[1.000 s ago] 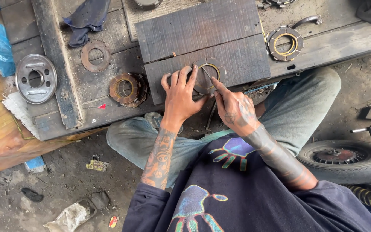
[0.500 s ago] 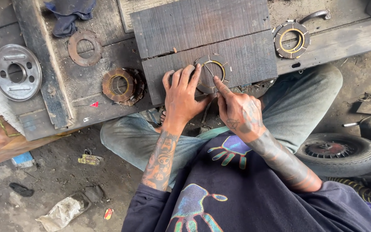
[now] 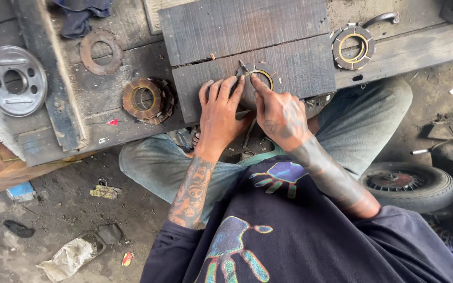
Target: Marking motorcycle clutch plates with a yellow crayon on a low wooden workbench.
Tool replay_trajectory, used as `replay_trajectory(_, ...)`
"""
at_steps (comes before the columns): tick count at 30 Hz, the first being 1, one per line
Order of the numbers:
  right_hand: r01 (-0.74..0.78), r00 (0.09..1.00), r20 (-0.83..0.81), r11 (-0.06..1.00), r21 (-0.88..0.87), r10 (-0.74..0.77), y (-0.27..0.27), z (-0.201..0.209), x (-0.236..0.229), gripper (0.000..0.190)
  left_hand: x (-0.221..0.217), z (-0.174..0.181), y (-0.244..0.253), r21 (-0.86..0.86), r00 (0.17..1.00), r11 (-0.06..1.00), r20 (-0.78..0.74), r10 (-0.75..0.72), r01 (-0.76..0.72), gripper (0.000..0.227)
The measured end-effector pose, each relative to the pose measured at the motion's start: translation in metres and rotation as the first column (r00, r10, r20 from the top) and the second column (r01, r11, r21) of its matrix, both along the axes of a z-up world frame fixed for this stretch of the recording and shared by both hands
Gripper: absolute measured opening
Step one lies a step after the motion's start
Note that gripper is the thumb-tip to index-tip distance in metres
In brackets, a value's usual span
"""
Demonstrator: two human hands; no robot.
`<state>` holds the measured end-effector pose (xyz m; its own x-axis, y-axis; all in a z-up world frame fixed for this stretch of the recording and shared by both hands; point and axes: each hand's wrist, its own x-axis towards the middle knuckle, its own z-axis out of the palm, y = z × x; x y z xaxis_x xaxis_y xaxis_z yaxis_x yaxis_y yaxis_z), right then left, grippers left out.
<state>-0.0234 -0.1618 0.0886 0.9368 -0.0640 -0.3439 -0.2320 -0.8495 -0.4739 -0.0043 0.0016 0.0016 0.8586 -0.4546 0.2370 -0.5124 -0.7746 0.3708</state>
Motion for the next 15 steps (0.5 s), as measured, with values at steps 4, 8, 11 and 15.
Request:
replay_trajectory(4, 0.005, 1.0, 0.023, 0.998, 0.062, -0.007, -0.012, -0.002, -0.002, 0.048, 0.002, 0.008, -0.001, 0.001, 1.0, 1.0, 0.028, -0.001, 0.001, 0.085)
replay_trajectory(8, 0.102, 0.994, -0.06, 0.949, 0.298, -0.088, -0.026, 0.025, -0.017, 0.045, 0.014, 0.012, -0.002, 0.095, 0.999, 0.994, -0.007, -0.051, 0.052, 0.095)
replay_trajectory(11, 0.127, 0.992, -0.027, 0.913, 0.388, -0.126, -0.035, 0.043, -0.031, 0.045, 0.027, 0.009, -0.006, 0.212, 0.993, 0.971, -0.045, -0.108, 0.115, 0.106)
replay_trajectory(15, 0.12, 0.989, 0.033, 0.905, 0.407, -0.146, -0.049, 0.05, -0.048, 0.045, 0.035, 0.003, -0.012, 0.283, 0.982, 0.942, 0.012, -0.189, 0.178, 0.114)
